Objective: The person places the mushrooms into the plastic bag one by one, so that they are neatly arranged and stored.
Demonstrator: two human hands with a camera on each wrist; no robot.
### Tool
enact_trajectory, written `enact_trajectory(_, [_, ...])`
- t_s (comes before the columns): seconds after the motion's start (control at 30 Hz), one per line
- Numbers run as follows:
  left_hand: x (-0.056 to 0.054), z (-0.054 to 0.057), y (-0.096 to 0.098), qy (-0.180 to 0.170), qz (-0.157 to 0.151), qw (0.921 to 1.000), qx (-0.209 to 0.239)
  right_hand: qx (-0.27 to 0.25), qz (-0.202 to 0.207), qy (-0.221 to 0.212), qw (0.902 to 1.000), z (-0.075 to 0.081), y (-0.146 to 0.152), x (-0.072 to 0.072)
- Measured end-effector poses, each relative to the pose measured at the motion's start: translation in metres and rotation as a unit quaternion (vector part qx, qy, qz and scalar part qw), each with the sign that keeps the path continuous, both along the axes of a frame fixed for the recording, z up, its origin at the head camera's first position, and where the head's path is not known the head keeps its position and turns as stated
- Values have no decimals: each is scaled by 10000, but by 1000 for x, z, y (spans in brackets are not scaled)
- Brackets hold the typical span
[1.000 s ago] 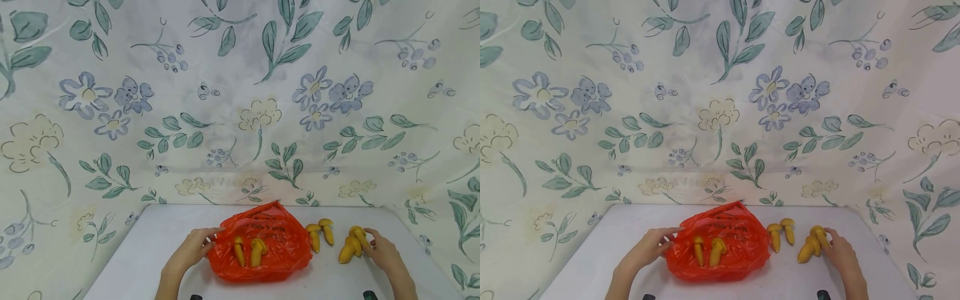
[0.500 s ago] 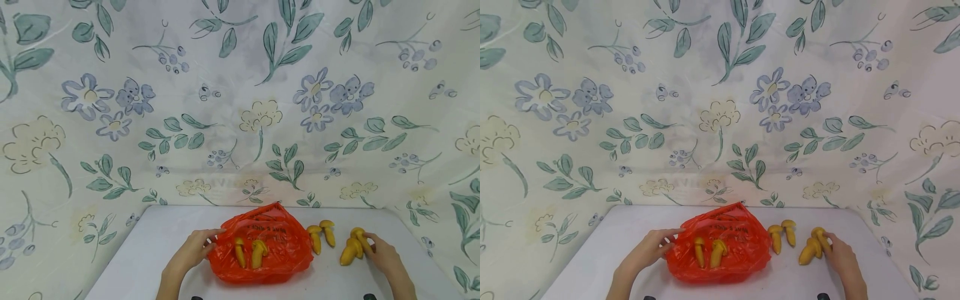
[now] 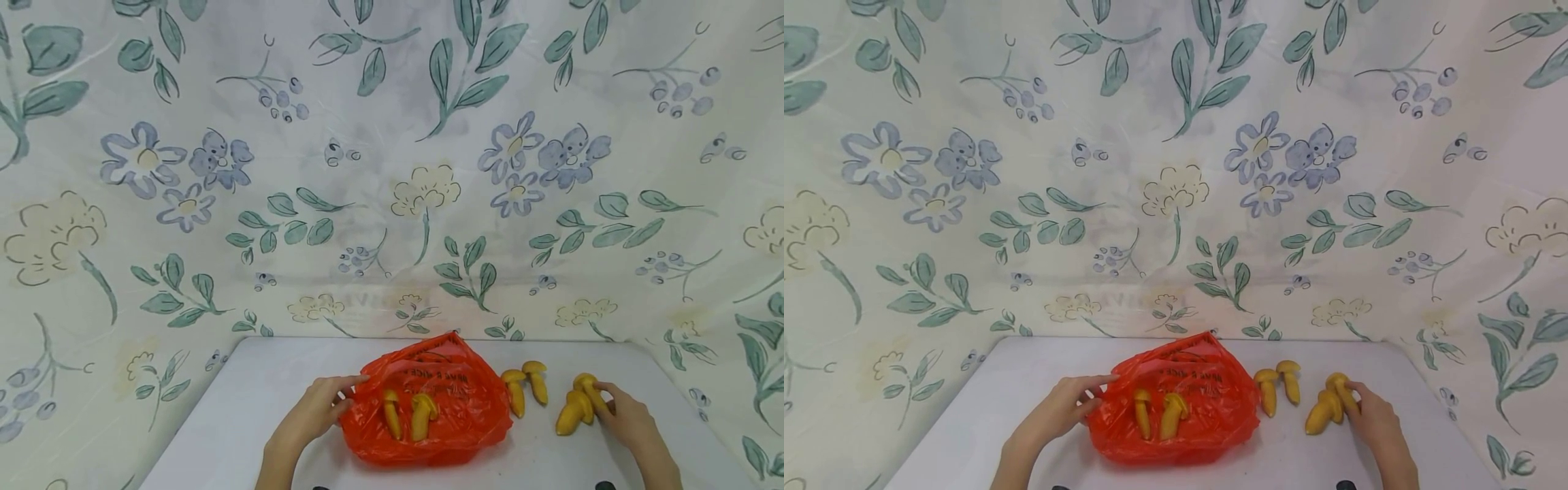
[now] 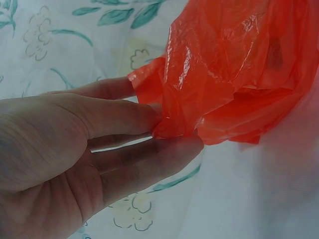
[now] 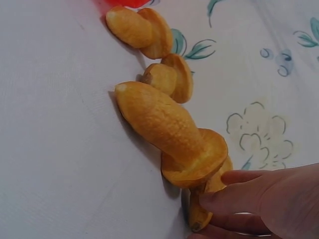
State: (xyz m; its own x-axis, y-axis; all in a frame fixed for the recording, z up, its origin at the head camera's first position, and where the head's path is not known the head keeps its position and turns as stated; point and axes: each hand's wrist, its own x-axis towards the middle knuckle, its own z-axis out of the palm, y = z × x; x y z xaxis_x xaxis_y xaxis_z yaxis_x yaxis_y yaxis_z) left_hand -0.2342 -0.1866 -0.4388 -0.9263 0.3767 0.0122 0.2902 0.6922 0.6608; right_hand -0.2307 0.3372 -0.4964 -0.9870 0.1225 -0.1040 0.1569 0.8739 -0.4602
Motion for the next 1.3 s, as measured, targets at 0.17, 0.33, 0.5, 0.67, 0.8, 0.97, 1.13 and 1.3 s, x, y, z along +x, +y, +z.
enact_trajectory(0.17, [0, 0, 0, -6, 29, 10000, -4, -7, -1, 33, 10000, -1, 0, 0])
enact_trajectory(0.33, [1, 1, 0, -26, 28, 10000, -19, -105, -24, 5, 9999, 0, 1, 1])
enact_trajectory(0.5, [1, 1, 1, -2, -3, 10000, -8, -163, -32, 2, 9999, 2, 2, 2])
enact_trajectory(0.67, [1, 1, 1, 19, -18, 10000, -24, -108, -106, 29, 9999, 2, 3, 2])
enact_trajectory(0.8, [1, 2, 2, 43, -28, 10000, -37, -119, -65, 122, 9998, 3, 5, 2])
enact_trajectory(0.97, [1, 2, 1, 34, -23, 10000, -51, -163, 5, 289, 9994, 8, 6, 2])
enact_trajectory(1.13, [1, 2, 1, 18, -8, 10000, -95, -149, -10, 343, 9993, 15, 5, 3])
enact_trajectory(1.3, [0, 2, 2, -15, 24, 9999, -98, -138, -45, 430, 9990, 20, 3, 5])
